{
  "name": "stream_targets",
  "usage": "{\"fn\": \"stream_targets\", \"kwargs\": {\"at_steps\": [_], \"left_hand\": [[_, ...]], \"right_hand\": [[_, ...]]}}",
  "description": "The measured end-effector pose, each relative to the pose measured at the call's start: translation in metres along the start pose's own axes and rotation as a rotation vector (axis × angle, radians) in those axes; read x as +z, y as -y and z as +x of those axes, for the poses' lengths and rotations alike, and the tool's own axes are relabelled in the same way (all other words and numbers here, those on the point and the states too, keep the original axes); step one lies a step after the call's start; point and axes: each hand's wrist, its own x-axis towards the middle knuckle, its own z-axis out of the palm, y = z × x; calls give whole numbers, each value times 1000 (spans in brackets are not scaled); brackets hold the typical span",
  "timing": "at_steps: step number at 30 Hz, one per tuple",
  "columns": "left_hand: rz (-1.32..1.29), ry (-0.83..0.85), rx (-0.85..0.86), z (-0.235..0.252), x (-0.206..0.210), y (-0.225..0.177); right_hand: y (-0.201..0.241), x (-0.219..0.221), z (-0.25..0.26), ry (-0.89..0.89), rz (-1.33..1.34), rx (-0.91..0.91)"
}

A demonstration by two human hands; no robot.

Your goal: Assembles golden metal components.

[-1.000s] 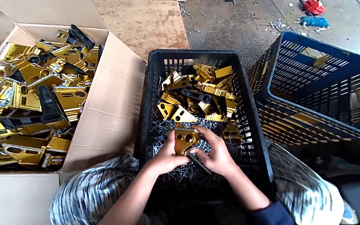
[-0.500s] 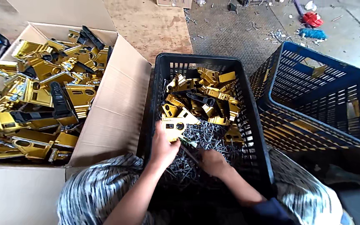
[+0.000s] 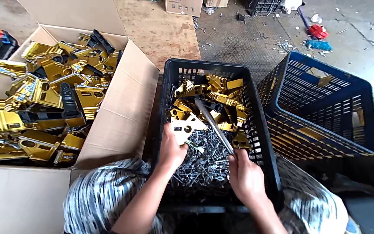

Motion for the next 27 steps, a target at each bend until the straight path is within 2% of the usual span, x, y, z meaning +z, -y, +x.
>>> {"fn": "stream_targets", "kwargs": {"at_steps": [1, 2, 3, 4, 6, 7, 11, 12, 15, 19, 23, 25, 27], "left_hand": [[0, 12, 2, -1, 1, -2], [2, 24, 6, -2, 1, -4], [-7, 35, 14, -4, 1, -6], [-19, 41, 37, -5, 1, -6], [-59, 63, 64, -8, 1, -5], [-72, 90, 54, -8, 1, -3], [-14, 96, 52, -11, 0, -5], [-7, 84, 71, -11, 1, -5], [-6, 79, 88, -12, 3, -2], [-19, 48, 104, -15, 4, -4], [27, 84, 62, -15, 5, -3], [30, 79, 60, -13, 4, -5], [-60, 115, 72, -15, 5, -1]], "right_hand": [[5, 6, -4, -196, 79, -118], [10, 15, -6, -313, 151, -211], [13, 26, -8, -350, 182, -266], [15, 39, -9, -319, 166, -285], [18, 57, -8, -113, 71, -173], [18, 63, -8, -81, 73, -145], [15, 65, -12, -345, 256, -368], [16, 65, -12, -325, 223, -355], [21, 70, -11, -50, 87, -142], [19, 72, -13, -228, 253, -252], [19, 71, -8, -59, 96, -131], [17, 69, -4, -142, 211, -163], [21, 70, -5, -127, 441, -78]]}}
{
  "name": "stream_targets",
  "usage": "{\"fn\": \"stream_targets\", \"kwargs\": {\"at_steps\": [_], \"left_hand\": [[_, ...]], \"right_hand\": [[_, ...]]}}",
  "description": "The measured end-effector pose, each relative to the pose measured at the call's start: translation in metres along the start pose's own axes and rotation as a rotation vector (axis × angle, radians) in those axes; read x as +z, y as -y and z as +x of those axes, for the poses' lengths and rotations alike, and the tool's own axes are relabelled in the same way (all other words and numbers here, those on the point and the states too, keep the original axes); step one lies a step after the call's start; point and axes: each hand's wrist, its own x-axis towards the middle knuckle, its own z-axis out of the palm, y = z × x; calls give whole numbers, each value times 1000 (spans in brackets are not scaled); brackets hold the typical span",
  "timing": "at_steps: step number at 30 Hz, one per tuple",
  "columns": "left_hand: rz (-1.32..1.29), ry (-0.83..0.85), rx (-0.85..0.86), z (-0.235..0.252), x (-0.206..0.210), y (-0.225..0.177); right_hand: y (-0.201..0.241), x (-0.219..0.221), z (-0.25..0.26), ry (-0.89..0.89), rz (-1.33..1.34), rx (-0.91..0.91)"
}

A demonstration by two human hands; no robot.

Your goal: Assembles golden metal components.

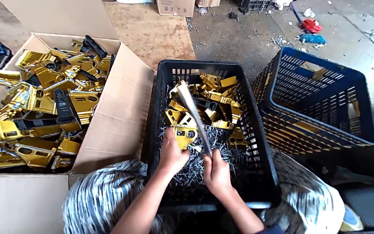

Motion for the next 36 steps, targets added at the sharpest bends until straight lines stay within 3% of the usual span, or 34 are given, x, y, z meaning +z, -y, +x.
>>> {"fn": "stream_targets", "kwargs": {"at_steps": [4, 6, 8, 10, 12, 14, 17, 19, 22, 26, 29, 32, 34, 36], "left_hand": [[-537, 279, 10, 2, 4, 6], [-714, 300, -19, -2, 1, 1], [-832, 230, -50, 0, -3, 0], [-950, 148, -94, 4, -4, 1], [-1091, 97, -160, 8, -2, 0], [-1184, 113, -197, 11, -2, 0], [-1235, 134, -260, 9, -1, -6], [-1250, 145, -243, 7, 0, -8], [-1260, 136, -286, 7, 0, -8], [-1237, 34, -424, 14, 0, -5], [-1222, -106, -432, 26, -14, 4], [-1290, -251, -294, 52, -70, 1], [-1311, -335, -61, 76, -132, -4], [-1201, -399, 94, 90, -193, -13]], "right_hand": [[10, 1, 19, 93, 843, 417], [15, -2, 18, 143, 1152, 388], [13, -7, 15, 226, 1259, 303], [6, -10, 12, 225, 1032, 283], [-2, -10, 16, 226, 525, 332], [1, -17, 19, 204, 120, 256], [11, -20, 17, -45, -13, -76], [12, -16, 16, -109, -98, -169], [7, -5, 11, 119, -213, 72], [5, -10, 6, 336, 4, 382], [-7, -14, 8, 736, -64, 574], [-21, -15, 16, 1086, -168, 589], [-26, -25, 40, 1073, -261, 592], [-37, -40, 76, 746, -335, 641]]}}
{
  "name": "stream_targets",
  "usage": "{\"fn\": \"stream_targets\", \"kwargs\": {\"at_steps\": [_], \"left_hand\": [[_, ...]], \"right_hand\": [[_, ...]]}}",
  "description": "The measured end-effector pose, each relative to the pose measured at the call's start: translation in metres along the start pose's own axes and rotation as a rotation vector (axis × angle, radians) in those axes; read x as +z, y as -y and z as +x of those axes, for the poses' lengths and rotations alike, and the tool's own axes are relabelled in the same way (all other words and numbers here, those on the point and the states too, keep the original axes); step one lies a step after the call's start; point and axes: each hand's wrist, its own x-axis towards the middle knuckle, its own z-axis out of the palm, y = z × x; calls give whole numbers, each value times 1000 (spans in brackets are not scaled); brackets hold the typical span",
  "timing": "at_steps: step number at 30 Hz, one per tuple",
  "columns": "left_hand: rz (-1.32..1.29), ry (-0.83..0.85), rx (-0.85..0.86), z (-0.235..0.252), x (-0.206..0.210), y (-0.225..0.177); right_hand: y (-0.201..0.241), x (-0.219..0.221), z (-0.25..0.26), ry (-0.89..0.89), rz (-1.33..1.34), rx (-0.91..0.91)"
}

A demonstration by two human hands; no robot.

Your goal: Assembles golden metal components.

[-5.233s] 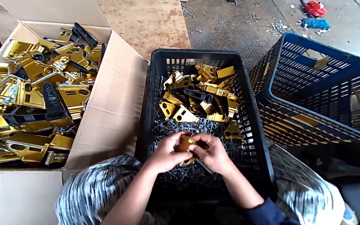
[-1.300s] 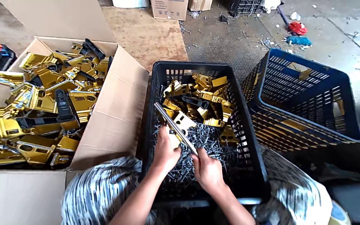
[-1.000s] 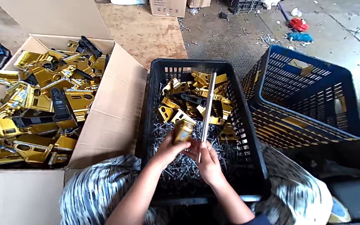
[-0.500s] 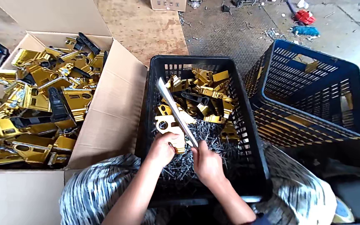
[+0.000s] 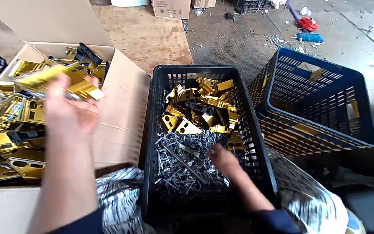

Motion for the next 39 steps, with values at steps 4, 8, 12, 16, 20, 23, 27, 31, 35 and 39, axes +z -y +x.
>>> {"fn": "stream_targets", "kwargs": {"at_steps": [4, 8, 12, 16, 20, 23, 27, 31, 35, 39], "left_hand": [[182, 10, 45, 16, 3, -41], [297, 218, -158, -44, 12, 7], [293, 371, -461, -125, 17, 83], [321, 518, -551, -156, 26, 133], [128, 515, -152, -152, 18, 164], [123, 308, 124, -134, 17, 156], [41, 174, 6, -119, 12, 136], [-51, 88, -171, -119, 11, 117], [-282, 243, -216, -116, 0, 109], [-198, 260, -384, -118, 11, 101]], "right_hand": [[-20, -41, 64, -494, 84, 165], [-38, -51, 100, -466, 114, 105], [-35, -65, 35, -509, 331, 12], [-7, -28, -26, 9, 1139, -434], [41, 14, -5, 652, 1151, -588], [60, 20, 47, 202, 386, -373], [56, 52, 109, -24, -73, -94], [51, 59, 83, -321, 104, -475], [31, 38, 52, -304, 469, -707], [13, 8, 32, -86, 81, -554]]}}
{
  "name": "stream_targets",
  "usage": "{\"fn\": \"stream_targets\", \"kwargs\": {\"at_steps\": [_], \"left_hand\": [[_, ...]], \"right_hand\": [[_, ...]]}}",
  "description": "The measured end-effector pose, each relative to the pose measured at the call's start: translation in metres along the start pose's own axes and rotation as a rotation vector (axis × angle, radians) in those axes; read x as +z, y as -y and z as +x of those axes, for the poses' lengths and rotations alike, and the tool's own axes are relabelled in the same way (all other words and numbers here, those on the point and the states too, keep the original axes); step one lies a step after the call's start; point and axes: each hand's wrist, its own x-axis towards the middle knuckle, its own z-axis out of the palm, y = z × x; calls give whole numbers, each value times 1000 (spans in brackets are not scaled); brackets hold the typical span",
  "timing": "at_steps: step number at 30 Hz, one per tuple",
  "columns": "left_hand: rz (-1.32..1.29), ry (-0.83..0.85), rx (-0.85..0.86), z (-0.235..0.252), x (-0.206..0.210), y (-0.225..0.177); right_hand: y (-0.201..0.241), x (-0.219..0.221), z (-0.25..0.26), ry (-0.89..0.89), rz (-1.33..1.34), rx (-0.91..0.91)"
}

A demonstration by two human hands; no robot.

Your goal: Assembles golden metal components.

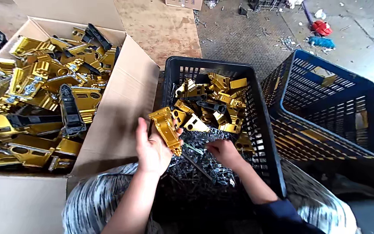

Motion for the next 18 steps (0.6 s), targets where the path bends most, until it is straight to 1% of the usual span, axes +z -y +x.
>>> {"fn": "stream_targets", "kwargs": {"at_steps": [1, 2, 3, 5, 6, 7, 8, 9, 11, 12, 13, 14, 15, 17, 18], "left_hand": [[13, -27, -26, 1, 3, 2], [31, -60, -48, 2, 5, 4], [60, -91, -70, 1, 7, 7], [193, -166, -92, 0, 7, 11], [300, -200, -75, -1, 6, 14], [433, -209, -30, -1, 6, 16], [574, -184, 40, -1, 4, 19], [721, -147, 124, 0, 2, 22], [960, -104, 271, 1, -3, 28], [1032, -95, 306, 1, -4, 29], [1079, -90, 316, 1, -3, 29], [1106, -88, 308, 1, -2, 29], [1122, -92, 291, 1, -1, 29], [1137, -101, 251, 0, 0, 30], [1138, -107, 235, 0, -1, 31]], "right_hand": [[2, -7, -4, 8, -51, 14], [5, -14, -8, -44, -25, 2], [9, -20, -13, -112, 65, -15], [21, -35, -22, -190, 331, -50], [27, -42, -26, -204, 411, -73], [31, -48, -28, -211, 422, -97], [34, -53, -28, -216, 372, -120], [34, -54, -26, -218, 267, -139], [34, -53, -21, -166, -46, -139], [36, -51, -20, -126, -174, -103], [39, -51, -21, -118, -233, -73], [42, -52, -23, -164, -185, -88], [44, -54, -27, -204, -40, -123], [47, -56, -31, -158, 333, -87], [46, -53, -29, -148, 321, -56]]}}
